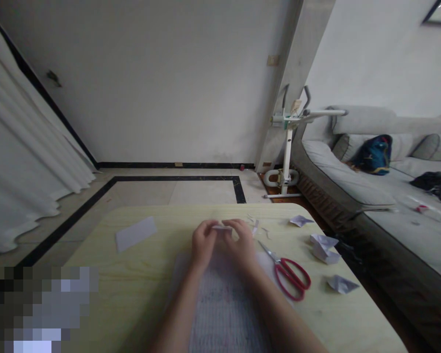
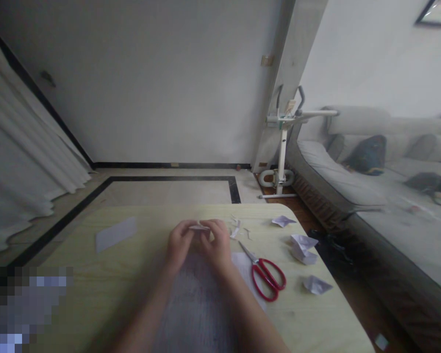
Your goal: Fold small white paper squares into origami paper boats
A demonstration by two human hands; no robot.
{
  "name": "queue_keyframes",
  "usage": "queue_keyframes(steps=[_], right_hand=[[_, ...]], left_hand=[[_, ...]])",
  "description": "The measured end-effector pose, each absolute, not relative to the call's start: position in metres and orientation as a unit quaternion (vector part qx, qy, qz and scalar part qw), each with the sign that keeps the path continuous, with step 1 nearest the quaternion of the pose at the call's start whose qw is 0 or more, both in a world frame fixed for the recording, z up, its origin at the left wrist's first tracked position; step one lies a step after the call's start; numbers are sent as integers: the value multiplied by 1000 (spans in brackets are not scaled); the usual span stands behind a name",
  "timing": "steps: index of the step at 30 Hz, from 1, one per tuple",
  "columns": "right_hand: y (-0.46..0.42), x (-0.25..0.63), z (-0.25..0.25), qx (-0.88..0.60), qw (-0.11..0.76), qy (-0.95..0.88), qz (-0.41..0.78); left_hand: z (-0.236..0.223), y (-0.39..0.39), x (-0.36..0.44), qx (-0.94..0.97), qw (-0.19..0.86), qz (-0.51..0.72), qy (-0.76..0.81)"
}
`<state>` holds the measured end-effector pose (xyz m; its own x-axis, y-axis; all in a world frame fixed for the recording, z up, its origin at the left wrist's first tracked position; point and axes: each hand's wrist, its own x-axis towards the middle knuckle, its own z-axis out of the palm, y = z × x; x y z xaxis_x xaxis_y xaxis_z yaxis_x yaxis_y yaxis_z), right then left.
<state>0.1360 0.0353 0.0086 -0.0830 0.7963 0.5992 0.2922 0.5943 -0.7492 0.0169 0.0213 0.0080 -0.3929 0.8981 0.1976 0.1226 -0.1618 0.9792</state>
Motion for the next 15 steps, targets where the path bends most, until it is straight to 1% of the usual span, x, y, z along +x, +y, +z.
queue_keyframes(steps=[4, 15], right_hand=[[38, 138, 6, -399, 545, -702, 224], [35, 139, 9, -441, 545, -658, 276]], left_hand=[[8, 21, 19, 468, 317, 597, 569], [14, 18, 20, 461, 330, 587, 578]])
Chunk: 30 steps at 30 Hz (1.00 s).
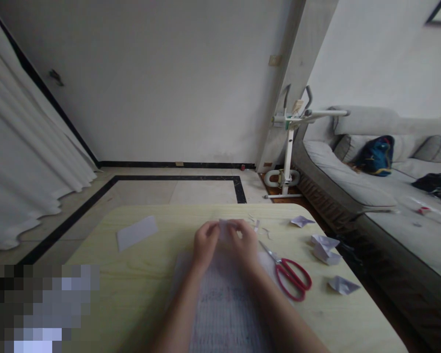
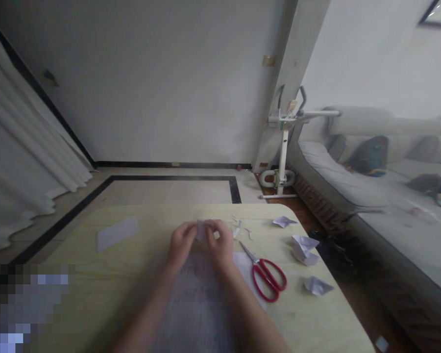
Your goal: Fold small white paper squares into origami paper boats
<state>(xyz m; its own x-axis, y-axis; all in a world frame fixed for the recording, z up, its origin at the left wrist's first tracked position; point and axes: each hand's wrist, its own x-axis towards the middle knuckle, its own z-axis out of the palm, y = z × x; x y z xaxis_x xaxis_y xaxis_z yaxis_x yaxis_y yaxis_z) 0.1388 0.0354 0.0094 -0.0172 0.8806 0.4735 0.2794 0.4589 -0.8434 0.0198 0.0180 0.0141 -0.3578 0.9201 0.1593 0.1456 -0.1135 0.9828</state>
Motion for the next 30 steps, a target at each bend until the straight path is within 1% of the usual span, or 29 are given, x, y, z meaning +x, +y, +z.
queue_keyframes(steps=[6, 13, 19, 25, 30], right_hand=[[36, 138, 9, -444, 547, -648, 289], [33, 135, 15, -464, 531, -647, 289], [31, 134, 15, -452, 524, -657, 300], [32, 135, 12, -452, 531, -658, 285], [30, 134, 13, -453, 523, -658, 298]], left_hand=[[12, 18, 20, 465, 333, 587, 573], [12, 19, 21, 474, 312, 579, 586], [15, 18, 21, 462, 301, 586, 593], [14, 17, 18, 450, 293, 573, 619], [15, 15, 19, 482, 298, 579, 586]])
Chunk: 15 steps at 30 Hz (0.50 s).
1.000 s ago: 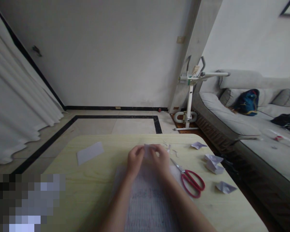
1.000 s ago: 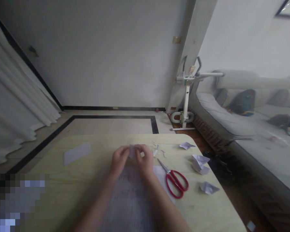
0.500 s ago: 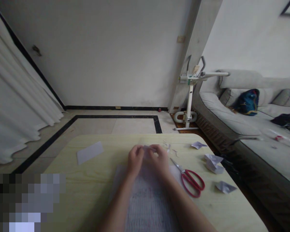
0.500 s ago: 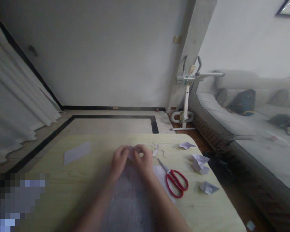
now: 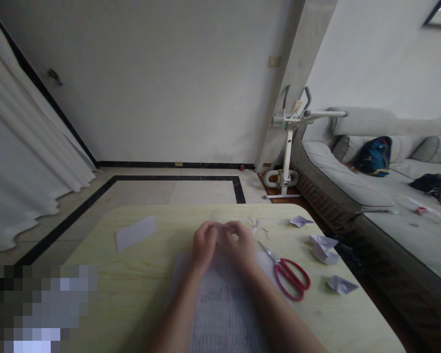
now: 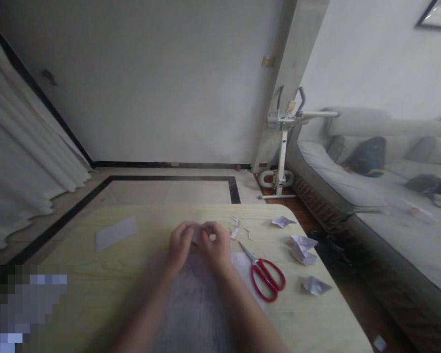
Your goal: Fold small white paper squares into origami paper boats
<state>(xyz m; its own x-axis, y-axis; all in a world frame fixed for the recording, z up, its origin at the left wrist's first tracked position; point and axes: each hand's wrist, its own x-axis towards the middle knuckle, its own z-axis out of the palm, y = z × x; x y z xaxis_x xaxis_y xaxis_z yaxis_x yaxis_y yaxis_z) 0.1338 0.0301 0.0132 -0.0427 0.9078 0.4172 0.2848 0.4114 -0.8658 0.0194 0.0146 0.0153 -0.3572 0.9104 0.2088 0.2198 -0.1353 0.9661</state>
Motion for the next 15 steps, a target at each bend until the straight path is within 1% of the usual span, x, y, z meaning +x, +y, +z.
queue_keyframes(steps=[7, 15], right_hand=[[32, 134, 13, -464, 531, -642, 301], [32, 134, 14, -463, 534, -641, 300]], left_hand=[[13, 17, 20, 481, 313, 578, 580], [13, 18, 20, 482, 305, 586, 575]])
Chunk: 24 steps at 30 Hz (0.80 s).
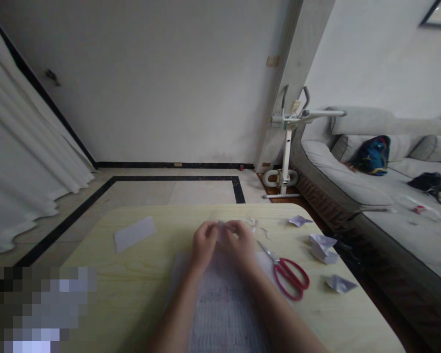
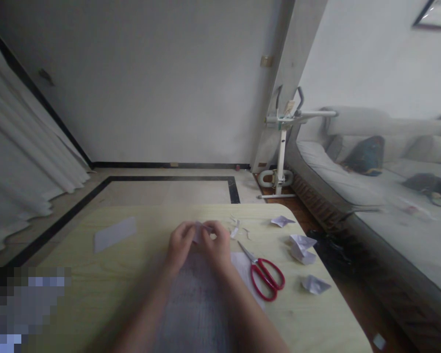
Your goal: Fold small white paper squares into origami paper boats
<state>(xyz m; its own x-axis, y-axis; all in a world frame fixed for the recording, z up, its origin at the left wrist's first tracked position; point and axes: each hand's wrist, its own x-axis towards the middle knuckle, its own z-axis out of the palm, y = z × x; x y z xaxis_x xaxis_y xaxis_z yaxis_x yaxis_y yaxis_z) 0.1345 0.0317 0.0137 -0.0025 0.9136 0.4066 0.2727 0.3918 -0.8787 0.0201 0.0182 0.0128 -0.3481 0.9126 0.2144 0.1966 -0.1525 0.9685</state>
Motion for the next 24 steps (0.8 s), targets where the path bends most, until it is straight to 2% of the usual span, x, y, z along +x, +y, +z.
queue_keyframes(steps=[24], right_hand=[[29, 133, 15, -446, 524, -668, 283]], left_hand=[[11, 16, 19, 484, 259, 559, 621]])
